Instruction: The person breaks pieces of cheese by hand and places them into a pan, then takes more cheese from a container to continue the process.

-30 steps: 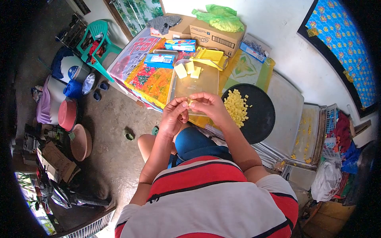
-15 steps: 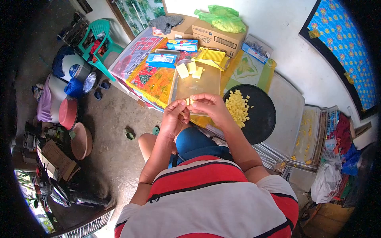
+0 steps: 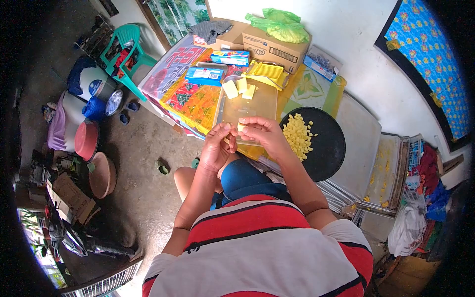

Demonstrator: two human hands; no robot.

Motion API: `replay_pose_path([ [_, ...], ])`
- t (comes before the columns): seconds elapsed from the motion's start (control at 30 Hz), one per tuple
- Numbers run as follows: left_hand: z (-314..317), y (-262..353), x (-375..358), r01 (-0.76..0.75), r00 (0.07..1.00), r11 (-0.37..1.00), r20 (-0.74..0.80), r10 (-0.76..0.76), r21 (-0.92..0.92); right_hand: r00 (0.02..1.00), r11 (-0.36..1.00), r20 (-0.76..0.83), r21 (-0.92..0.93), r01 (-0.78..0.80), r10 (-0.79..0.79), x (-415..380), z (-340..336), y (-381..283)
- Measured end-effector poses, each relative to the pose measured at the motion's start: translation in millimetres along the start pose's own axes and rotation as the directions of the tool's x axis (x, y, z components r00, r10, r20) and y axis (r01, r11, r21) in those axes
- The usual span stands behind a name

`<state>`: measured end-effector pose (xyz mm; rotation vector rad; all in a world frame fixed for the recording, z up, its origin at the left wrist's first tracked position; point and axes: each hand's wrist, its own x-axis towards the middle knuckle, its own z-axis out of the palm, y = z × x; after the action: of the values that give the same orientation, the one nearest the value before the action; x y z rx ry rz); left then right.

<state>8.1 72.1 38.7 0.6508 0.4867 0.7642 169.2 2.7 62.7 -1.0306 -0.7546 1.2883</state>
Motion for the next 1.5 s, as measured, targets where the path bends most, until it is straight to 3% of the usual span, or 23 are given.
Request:
replay_pose_path([
  [0.17, 7, -4, -3, -0.109, 0.994, 0.978, 0.026, 0.106, 0.178, 0.999, 0.999, 0.018, -0.039, 0.028, -0.028, 0, 1, 0],
  [0.27, 9, -2, -4, -0.091, 0.996, 0.963, 0.030, 0.087, 0.253, 0.998, 0.998, 0.045, -0.045, 0.044, -0.042, 0, 1, 2],
  [0.57, 7, -1, -7, -0.050, 0.999, 0.977, 0.026, 0.046, 0.207, 1.000, 1.000, 0.010, 0.011, -0.003, 0.003, -2, 4, 0],
  [0.97, 7, 1, 0, 0.093, 0.995, 0.982, -0.026, -0.099, -0.165, 1.000, 0.997, 0.024, 0.074, 0.004, -0.006, -1, 1, 1],
  [1.17, -8, -5, 4, 0.065, 0.998, 0.994, 0.010, -0.064, -0.093, 1.000, 0.998, 0.017, 0.064, 0.005, -0.006, -2, -1, 1],
  [1.37, 19, 5, -2, 0.079, 0.987, 0.979, -0.120, -0.103, -0.189, 0.999, 0.994, -0.010, 0.100, 0.046, -0.046, -3, -3, 1],
  [1.5, 12, -2, 6, 0.105, 0.991, 0.994, -0.080, -0.107, -0.035, 0.994, 0.995, -0.064, 0.052, 0.090, -0.086, 0, -17, 8],
])
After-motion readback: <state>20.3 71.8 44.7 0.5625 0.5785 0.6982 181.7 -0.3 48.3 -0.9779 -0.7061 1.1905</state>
